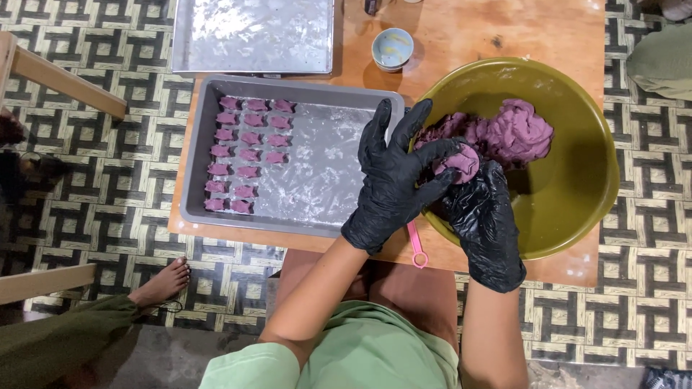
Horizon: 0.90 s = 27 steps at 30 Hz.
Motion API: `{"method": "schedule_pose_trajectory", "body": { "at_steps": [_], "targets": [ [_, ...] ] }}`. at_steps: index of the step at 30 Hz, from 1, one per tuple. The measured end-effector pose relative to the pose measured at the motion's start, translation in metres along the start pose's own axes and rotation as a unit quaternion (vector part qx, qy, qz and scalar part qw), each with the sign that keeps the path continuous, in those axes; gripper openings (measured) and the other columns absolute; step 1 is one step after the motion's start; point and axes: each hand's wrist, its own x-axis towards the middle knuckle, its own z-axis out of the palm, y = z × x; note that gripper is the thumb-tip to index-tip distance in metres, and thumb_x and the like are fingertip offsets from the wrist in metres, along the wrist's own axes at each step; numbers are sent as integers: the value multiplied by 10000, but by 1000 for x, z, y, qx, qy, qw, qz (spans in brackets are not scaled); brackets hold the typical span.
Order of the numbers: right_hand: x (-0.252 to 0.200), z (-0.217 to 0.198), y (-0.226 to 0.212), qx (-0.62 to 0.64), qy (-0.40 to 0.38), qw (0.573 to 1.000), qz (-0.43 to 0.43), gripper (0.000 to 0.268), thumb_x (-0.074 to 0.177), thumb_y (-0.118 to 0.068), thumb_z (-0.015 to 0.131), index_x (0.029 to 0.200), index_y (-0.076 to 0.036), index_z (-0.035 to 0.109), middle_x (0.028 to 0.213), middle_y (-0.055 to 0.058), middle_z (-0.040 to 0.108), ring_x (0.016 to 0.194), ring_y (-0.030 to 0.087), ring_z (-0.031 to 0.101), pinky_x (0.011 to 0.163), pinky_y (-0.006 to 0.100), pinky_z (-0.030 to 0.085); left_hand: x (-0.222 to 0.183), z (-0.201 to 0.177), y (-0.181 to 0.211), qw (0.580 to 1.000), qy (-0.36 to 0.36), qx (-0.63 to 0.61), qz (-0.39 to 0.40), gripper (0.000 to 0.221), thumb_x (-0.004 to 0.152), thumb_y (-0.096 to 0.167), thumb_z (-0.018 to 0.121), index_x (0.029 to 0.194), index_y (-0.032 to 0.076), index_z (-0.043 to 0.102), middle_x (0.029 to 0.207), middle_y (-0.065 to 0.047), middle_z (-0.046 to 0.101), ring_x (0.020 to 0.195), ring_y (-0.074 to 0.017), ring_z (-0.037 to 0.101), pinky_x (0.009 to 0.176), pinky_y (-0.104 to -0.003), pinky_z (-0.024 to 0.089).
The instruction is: The person is taking purple dough from a large bowl, rolling small portions into balls, and pressing them into star-shaped molds in a metal tray.
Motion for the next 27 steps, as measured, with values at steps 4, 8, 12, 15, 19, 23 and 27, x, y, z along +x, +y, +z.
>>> {"method": "schedule_pose_trajectory", "body": {
  "at_steps": [4, 8, 12, 15, 19, 23, 27],
  "targets": [
    [2, -8, 2, 4, 0, 1000, -13, 499, 1039, -424, 556, 1383, -64, 597, 1257, 240, 688, 1120, 449, 696, 965, 630, 573, 0, -3, 4, 1000, -2, -22, -7, 349, 960, 453, 780, 1301, 454, 706, 1687, 15, 355, 1639, -415, 140, 1361, -574, 135],
    [8, -21, 4, -32, 13, 999, -27, 488, 1051, -427, 527, 1406, -98, 590, 1298, 211, 684, 1147, 407, 696, 987, 582, 579, 1, -3, 6, 999, -1, -36, -5, 355, 957, 457, 788, 1303, 436, 712, 1690, 28, 350, 1647, -387, 129, 1378, -553, 112],
    [5, -12, 5, -8, 15, 1000, -24, 485, 1057, -412, 524, 1405, -81, 592, 1268, 237, 690, 1115, 426, 705, 958, 587, 593, 4, 0, 6, 999, -3, -37, -2, 374, 956, 485, 783, 1317, 424, 708, 1695, 39, 336, 1648, -373, 123, 1388, -549, 91],
    [1, -1, 3, -5, 20, 999, -24, 480, 1057, -397, 531, 1400, -67, 599, 1249, 262, 690, 1073, 447, 710, 928, 589, 607, 6, 0, 8, 1000, -15, 6, 16, 329, 953, 487, 784, 1275, 452, 723, 1695, 59, 306, 1638, -382, 118, 1371, -593, 87],
    [-4, 9, 2, -12, 34, 999, -30, 493, 1053, -428, 517, 1375, -66, 610, 1166, 250, 708, 1026, 433, 719, 925, 564, 612, 7, 2, 12, 1000, -2, -24, -9, 446, 917, 461, 827, 1338, 402, 692, 1702, 5, 333, 1646, -386, 140, 1379, -564, 118],
    [-5, 12, 5, -11, 33, 998, -47, 499, 1041, -435, 535, 1374, -71, 610, 1171, 220, 716, 1042, 398, 728, 924, 550, 626, 11, 7, 11, 1000, -5, -9, 4, 424, 913, 462, 817, 1314, 396, 696, 1700, 4, 323, 1641, -393, 137, 1368, -584, 125],
    [-14, 34, 3, -20, 35, 998, -47, 491, 1045, -433, 527, 1359, -65, 612, 1142, 230, 717, 1012, 399, 734, 929, 548, 623, 13, 9, 8, 1000, -9, 3, 14, 407, 910, 463, 810, 1295, 391, 699, 1699, 4, 316, 1637, -398, 136, 1360, -598, 131]
  ]
}}
